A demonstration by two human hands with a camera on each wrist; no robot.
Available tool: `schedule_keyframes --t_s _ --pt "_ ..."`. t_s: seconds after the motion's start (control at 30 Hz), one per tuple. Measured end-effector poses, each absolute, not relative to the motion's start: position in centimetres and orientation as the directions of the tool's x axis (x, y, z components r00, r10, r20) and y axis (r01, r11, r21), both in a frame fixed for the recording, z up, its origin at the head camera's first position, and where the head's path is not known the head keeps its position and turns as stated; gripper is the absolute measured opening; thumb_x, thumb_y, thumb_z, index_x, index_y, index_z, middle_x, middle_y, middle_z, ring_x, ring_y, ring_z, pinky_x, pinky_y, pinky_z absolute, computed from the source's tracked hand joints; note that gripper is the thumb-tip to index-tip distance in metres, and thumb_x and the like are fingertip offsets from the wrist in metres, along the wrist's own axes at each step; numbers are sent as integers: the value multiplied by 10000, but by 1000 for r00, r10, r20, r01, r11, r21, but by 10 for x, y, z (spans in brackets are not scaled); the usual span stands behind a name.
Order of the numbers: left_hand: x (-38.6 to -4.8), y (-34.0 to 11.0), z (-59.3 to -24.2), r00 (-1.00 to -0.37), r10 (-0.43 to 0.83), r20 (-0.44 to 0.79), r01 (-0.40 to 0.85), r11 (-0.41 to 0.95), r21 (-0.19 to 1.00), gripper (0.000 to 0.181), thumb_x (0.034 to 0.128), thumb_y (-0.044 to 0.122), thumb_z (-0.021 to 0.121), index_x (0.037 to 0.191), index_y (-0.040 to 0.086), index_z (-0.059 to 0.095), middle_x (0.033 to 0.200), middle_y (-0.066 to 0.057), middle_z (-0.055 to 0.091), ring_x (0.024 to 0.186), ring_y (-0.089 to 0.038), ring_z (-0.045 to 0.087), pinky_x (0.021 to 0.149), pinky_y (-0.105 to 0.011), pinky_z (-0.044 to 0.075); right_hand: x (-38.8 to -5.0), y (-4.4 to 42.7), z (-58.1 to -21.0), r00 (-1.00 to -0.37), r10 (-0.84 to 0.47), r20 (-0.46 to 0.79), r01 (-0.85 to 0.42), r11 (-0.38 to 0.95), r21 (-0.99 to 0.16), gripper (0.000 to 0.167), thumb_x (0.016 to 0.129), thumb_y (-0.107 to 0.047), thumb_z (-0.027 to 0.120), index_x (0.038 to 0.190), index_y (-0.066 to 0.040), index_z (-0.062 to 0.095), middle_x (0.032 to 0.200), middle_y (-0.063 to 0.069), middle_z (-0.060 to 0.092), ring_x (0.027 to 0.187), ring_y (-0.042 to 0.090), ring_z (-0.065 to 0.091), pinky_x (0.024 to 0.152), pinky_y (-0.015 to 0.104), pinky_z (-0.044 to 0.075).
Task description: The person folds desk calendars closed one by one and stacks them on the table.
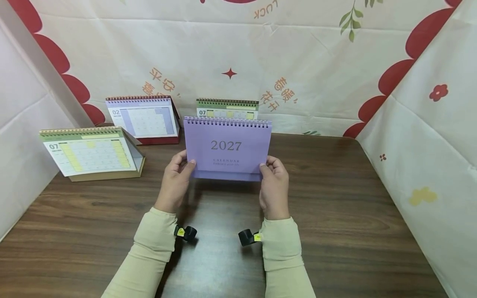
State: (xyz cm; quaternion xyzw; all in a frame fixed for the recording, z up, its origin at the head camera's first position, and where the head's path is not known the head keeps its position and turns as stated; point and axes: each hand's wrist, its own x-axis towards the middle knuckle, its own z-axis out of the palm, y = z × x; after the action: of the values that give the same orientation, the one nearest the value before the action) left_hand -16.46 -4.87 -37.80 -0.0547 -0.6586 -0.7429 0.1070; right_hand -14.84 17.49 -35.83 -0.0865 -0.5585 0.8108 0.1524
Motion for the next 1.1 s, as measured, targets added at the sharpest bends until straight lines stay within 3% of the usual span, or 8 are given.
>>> schedule_keyframes --t_s 0.13,0.3,0.57,0.9,1.1 --pt "-164 -51 -378 -966 -31 256 258 -130 957 340 1001 -2 518 1334 30 580 1458 -27 440 1307 -172 463 1050 -357 397 -147 176 -356 -943 332 32 -150 -337 -929 134 1007 78 429 1094 31 520 989 78 481 907 139 449 756 199 421" --pt "-163 -55 -376 -963 6 269 267 -99 959 364 1015 38 515 1374 74 556 1506 50 409 1349 -115 400 1084 -381 359 -146 177 -355 -943 331 32 -154 -348 -925 128 1004 78 442 1080 24 530 985 79 489 893 138 455 742 199 423" --pt "-164 -57 -377 -941 -19 339 339 -83 937 326 996 35 577 1318 -11 568 1300 -137 514 1111 -200 539 920 -309 432 -147 177 -354 -944 327 45 -168 -360 -918 139 997 85 454 1081 19 542 966 72 497 876 140 475 705 194 428" --pt "-162 -54 -376 -953 -65 297 303 -107 947 358 989 13 579 1346 30 550 1200 -150 569 1020 -201 541 843 -271 447 -146 176 -353 -939 337 65 -184 -334 -924 186 997 60 491 1156 57 587 1061 119 522 973 191 506 807 234 468" --pt "-162 -52 -376 -948 -76 309 316 -127 940 355 988 9 579 1341 29 547 1189 -153 563 995 -203 539 819 -274 448 -144 177 -353 -923 374 89 -176 -205 -963 216 1000 4 533 1187 8 641 1099 93 571 992 201 516 815 267 438"
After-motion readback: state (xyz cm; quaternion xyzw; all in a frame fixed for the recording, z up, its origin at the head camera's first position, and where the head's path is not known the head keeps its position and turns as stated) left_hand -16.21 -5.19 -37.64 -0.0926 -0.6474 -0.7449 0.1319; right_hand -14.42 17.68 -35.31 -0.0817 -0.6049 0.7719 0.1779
